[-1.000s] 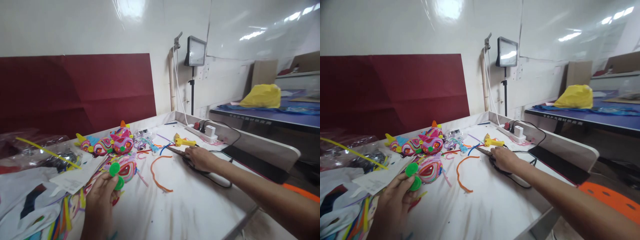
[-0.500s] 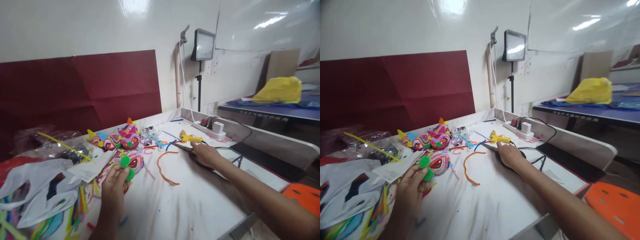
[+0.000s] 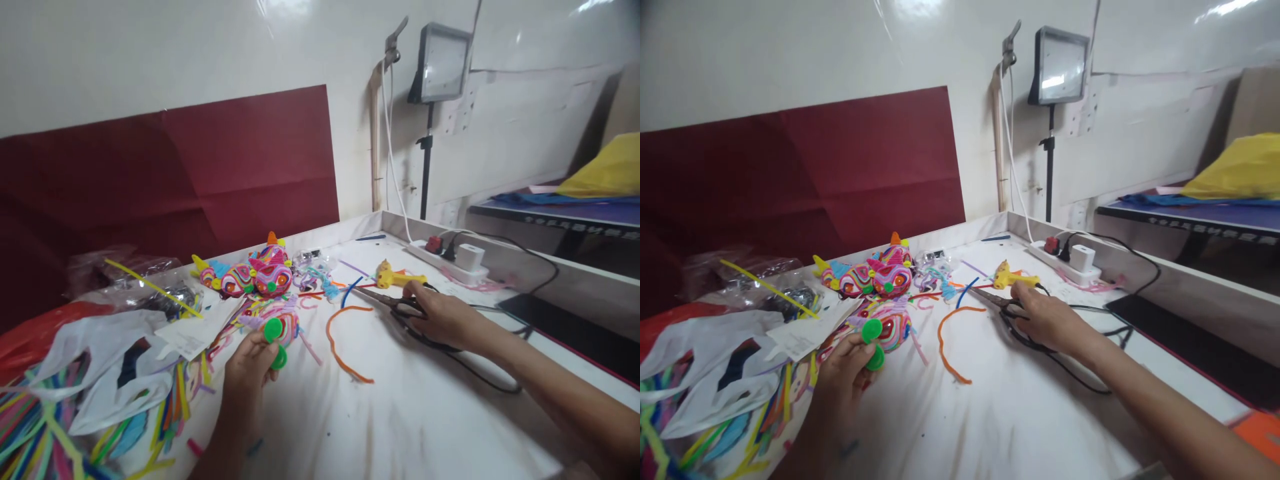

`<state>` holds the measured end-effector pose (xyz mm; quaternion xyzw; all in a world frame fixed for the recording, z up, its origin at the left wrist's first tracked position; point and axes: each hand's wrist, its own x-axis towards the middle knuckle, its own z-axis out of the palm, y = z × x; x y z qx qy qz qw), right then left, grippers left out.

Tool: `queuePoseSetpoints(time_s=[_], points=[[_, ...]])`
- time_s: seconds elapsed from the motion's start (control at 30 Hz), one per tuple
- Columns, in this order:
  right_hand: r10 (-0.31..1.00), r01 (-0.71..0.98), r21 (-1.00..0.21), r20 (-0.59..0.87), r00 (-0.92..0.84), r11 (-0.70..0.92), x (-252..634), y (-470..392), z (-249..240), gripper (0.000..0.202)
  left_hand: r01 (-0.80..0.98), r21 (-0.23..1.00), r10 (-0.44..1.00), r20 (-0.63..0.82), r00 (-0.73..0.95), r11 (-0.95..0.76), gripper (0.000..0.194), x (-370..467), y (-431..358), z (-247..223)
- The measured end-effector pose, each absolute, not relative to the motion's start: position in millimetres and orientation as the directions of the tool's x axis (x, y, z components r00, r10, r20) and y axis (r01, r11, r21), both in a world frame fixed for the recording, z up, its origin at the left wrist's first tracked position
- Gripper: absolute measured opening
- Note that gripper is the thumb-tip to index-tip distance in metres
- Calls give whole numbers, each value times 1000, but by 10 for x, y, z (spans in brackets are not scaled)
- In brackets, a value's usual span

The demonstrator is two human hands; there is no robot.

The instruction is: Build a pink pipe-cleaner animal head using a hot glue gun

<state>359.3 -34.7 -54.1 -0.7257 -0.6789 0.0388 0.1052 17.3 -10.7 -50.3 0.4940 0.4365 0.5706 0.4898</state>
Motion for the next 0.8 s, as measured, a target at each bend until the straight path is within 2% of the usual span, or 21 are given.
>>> queuePoseSetpoints(time_s=[0.1,0.2,0.33,0.43,0.57,0.73,0.8], points=[[993,944,-330,111,44,-5,3669,-360,-524,33,-106,983,987,142,-79,-150,26,210,-109,-504],[990,821,-567,140,20,63,3701,-383,-510,28,-108,984,986,130,-99,-141,26,244,-122,-481],[974,519,-852,168,154,65,3646,-347,-514,38,-131,984,990,112,-84,-123,26,262,-159,-437],[956,210,-977,82,283,22,3545,-295,-491,54,-156,981,992,101,-81,-112,27,265,-191,-397],[952,-128,-991,-10,307,31,3378,-284,-416,64,-184,976,989,100,-105,-118,28,306,-257,-298],[978,-333,-932,82,190,143,3169,-320,-308,39,-196,969,986,129,-110,-149,27,406,-357,-77],[977,-400,-897,132,167,190,3081,-322,-244,35,-188,968,983,148,-112,-167,27,434,-355,45]])
